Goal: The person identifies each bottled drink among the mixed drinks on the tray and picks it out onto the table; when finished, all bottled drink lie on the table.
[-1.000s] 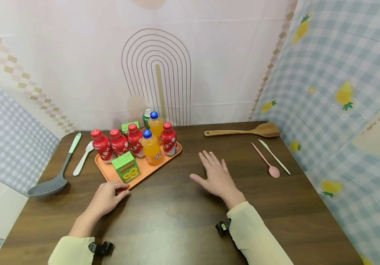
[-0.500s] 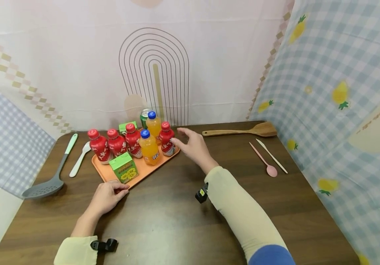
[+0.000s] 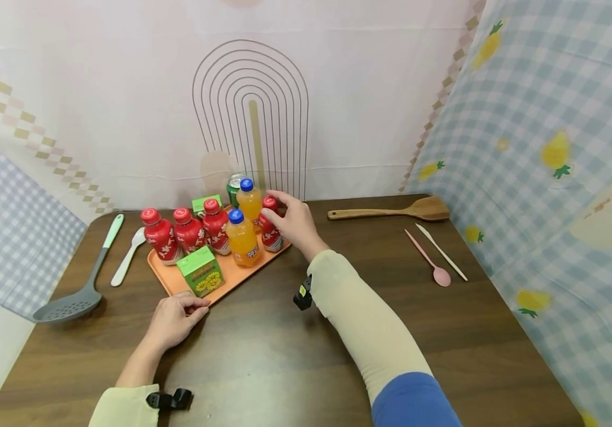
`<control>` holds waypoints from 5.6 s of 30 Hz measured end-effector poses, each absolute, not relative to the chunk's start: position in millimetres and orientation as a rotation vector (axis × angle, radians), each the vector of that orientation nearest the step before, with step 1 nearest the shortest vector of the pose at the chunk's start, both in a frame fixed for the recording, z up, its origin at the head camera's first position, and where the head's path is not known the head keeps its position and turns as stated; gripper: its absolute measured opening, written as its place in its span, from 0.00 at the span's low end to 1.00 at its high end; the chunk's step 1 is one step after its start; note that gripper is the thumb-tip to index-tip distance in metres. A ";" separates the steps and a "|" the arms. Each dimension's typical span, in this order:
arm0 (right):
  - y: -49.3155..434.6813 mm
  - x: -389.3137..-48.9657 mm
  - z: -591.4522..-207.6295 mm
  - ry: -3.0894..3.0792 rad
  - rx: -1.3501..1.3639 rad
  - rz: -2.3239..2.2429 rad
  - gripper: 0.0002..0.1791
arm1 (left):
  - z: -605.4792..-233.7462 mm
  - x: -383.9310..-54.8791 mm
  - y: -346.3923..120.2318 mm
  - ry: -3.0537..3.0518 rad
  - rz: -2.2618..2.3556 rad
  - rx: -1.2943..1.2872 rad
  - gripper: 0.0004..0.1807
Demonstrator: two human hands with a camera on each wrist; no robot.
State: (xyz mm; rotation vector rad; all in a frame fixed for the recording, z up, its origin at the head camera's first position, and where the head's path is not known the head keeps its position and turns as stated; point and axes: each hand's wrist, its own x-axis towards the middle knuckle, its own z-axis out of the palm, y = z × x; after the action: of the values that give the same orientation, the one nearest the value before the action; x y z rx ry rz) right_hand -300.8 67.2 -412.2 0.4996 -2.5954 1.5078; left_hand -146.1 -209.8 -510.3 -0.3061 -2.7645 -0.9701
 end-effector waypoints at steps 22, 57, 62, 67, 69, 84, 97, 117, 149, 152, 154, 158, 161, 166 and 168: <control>64.7 -303.7 -415.0 -2.606 0.434 1.499 0.23 | -511.1 -145.0 -210.1 -2.764 -1.002 -0.299 0.04; 222.4 -267.2 -417.6 -2.332 0.202 1.369 0.24 | -510.3 -144.1 -209.8 -2.791 -1.006 -0.295 0.04; 226.8 -267.3 -427.4 -2.348 0.135 1.322 0.24 | -510.2 -143.2 -208.8 -2.800 -1.003 -0.289 0.04; 228.6 -268.3 -433.2 -2.317 0.084 1.289 0.23 | -509.9 -141.3 -207.4 -2.802 -1.003 -0.280 0.03; 229.3 -268.6 -434.6 -2.299 0.073 1.287 0.23 | -510.0 -141.1 -207.2 -2.799 -1.005 -0.278 0.03; 232.1 -273.3 -443.1 -2.246 0.113 1.283 0.22 | -509.2 -142.9 -209.4 -2.792 -0.996 -0.290 0.03; 231.2 -275.2 -446.8 -2.226 0.118 1.291 0.22 | -508.1 -143.2 -209.2 -2.816 -1.005 -0.272 0.03; 231.2 -274.0 -447.0 -2.222 0.110 1.269 0.23 | -508.8 -144.4 -209.4 -2.804 -1.004 -0.280 0.04; 114.7 -259.2 -378.6 -2.129 0.642 1.373 0.23 | -510.1 -143.0 -209.1 -2.770 -1.010 -0.314 0.04; 93.5 -260.3 -380.4 -2.192 0.678 1.399 0.24 | -510.0 -142.8 -209.4 -2.775 -1.013 -0.316 0.04; 80.8 -261.1 -382.9 -2.239 0.706 1.399 0.24 | -510.3 -142.6 -209.8 -2.777 -1.016 -0.314 0.04; 59.2 -264.2 -390.9 -2.318 0.752 1.401 0.24 | -511.2 -142.2 -210.5 -2.779 -1.022 -0.312 0.04; 46.4 -267.8 -399.0 -2.363 0.766 1.442 0.25 | -511.9 -141.9 -211.3 -2.775 -1.021 -0.315 0.04; 32.0 -274.0 -411.8 -2.407 0.770 1.494 0.27 | -514.2 -142.0 -211.8 -2.766 -1.012 -0.320 0.04; 28.5 -275.3 -415.3 -2.414 0.778 1.499 0.27 | -514.7 -142.0 -211.7 -2.758 -1.006 -0.326 0.04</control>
State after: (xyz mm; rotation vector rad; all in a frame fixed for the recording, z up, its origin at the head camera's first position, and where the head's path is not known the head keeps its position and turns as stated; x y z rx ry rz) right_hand -275.3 28.5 -415.3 0.7785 -2.4140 1.4986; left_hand -142.0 -211.7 -514.7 -0.3261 -2.7579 -1.0063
